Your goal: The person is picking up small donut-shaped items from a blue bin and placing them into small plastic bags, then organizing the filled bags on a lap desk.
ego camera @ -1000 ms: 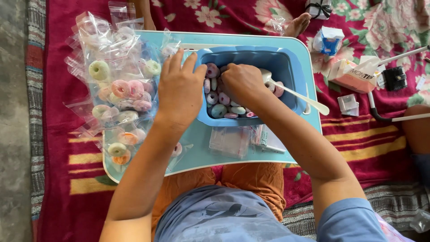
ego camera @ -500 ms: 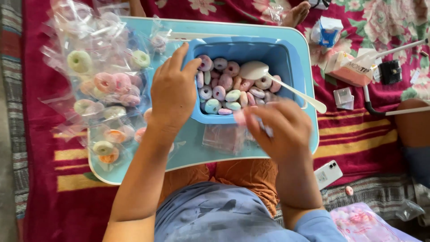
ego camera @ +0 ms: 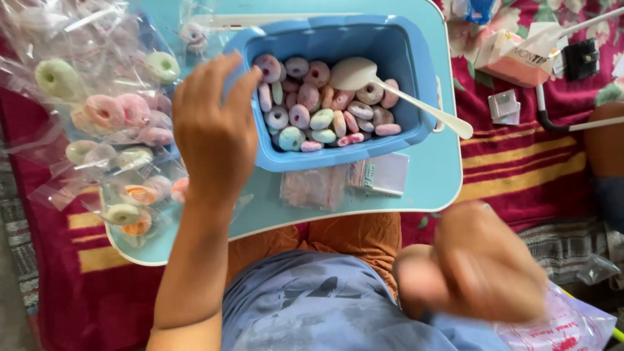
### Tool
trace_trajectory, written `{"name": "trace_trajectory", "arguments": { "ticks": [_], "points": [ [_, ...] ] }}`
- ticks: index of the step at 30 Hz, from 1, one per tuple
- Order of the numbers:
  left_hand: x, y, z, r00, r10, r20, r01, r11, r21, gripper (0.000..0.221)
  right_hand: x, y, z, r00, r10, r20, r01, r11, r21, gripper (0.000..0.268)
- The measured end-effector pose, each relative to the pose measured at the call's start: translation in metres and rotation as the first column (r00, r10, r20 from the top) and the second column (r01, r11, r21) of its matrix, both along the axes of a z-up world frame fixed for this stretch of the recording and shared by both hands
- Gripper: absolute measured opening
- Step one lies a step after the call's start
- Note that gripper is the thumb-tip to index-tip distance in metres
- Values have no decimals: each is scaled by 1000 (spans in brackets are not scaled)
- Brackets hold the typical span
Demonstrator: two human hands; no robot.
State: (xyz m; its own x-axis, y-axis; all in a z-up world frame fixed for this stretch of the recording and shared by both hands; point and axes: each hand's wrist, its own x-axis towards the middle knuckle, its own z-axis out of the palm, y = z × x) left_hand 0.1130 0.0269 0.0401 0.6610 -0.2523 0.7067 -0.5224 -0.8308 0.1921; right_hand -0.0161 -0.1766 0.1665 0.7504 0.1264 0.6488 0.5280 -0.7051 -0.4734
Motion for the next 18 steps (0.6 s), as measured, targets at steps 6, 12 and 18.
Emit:
{"name": "trace_trajectory", "arguments": {
  "ticks": [6,12,18],
  "points": [
    [-91,-57,-45,860,-506,71,510,843,-169,7,57,-73,-126,987,-92,-129,43,941,-337,46],
    [-106,-77,-103,956,-283,-76,285,958,15,12,54,-78,-147,968,-163,-191,113,962,-248,37],
    [-107,-68,-111,888,-388,-245,345,917,-201,22,56,-71,-137,977,-119,-179,81,975,-208,31]
  ]
}}
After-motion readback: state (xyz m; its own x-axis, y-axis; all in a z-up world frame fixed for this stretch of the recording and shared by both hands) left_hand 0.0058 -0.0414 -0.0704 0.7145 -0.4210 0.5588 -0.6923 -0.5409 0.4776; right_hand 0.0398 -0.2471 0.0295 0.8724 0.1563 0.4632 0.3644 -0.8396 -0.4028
